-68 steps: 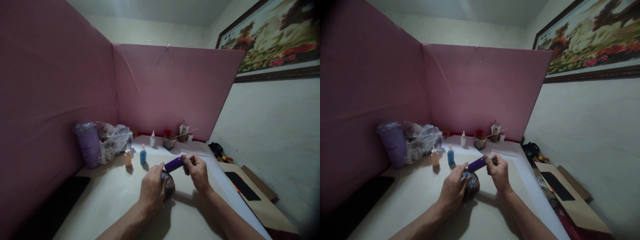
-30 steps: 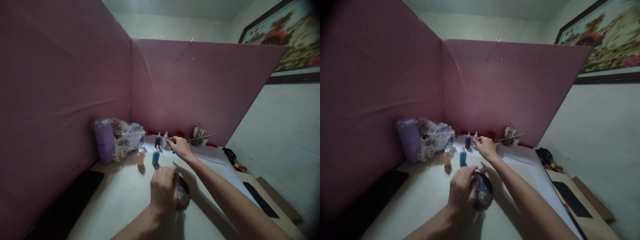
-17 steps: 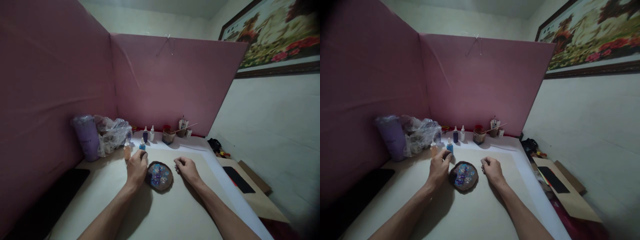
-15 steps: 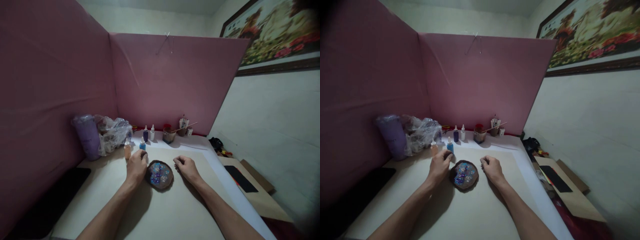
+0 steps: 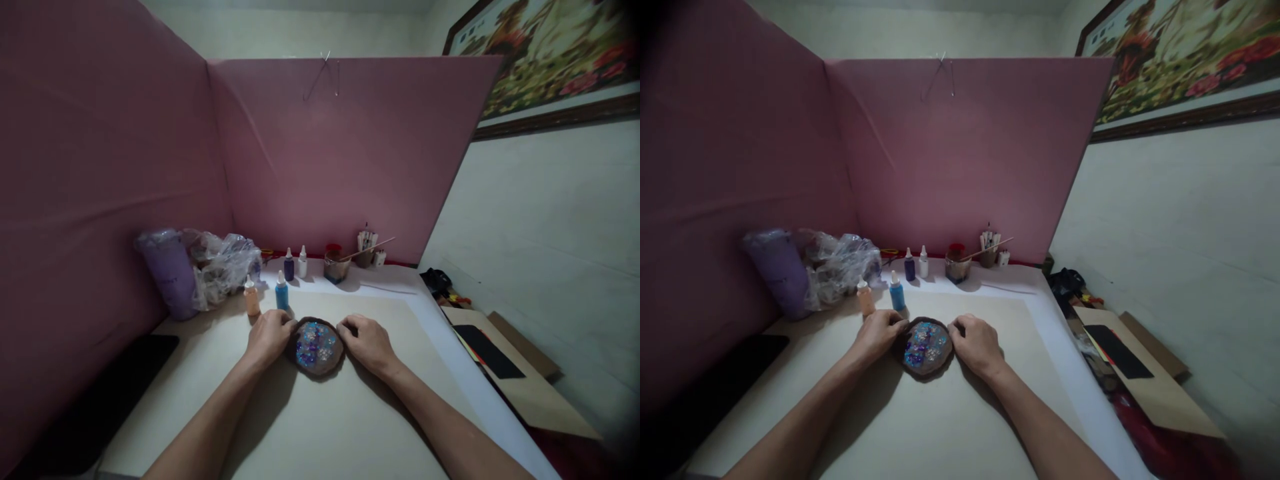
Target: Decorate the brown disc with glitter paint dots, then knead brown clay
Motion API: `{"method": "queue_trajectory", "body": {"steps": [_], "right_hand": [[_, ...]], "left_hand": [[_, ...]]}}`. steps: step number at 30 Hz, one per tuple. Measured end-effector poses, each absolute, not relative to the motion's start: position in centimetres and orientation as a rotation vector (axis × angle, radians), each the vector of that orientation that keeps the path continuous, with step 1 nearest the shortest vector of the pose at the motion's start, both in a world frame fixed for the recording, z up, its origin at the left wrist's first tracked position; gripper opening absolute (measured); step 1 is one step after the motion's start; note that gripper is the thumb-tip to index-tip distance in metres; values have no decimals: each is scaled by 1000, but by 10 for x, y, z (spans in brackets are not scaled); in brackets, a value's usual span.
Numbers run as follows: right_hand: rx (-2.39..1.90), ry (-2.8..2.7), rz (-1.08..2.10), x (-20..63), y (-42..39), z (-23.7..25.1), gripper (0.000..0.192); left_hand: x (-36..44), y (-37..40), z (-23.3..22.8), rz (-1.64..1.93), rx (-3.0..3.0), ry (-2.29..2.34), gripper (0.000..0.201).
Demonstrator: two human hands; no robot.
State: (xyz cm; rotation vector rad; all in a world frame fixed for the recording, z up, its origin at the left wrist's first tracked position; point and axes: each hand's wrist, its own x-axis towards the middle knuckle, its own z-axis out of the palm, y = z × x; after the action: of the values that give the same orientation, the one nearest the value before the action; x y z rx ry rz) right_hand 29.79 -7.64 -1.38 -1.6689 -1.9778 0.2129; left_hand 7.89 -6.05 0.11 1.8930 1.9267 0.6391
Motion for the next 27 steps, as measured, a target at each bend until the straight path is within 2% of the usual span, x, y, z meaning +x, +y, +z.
{"method": "queue_trajectory", "body": {"steps": [18,27], "right_hand": [[-1707,-1944,236,297,-75,-15,26],[-1755,-1924,189,299,-73,-18,33]], "left_hand": [[93,-65,-7,557,2038,2043,26],[84,-68,10,611,2031,2125,29]]}}
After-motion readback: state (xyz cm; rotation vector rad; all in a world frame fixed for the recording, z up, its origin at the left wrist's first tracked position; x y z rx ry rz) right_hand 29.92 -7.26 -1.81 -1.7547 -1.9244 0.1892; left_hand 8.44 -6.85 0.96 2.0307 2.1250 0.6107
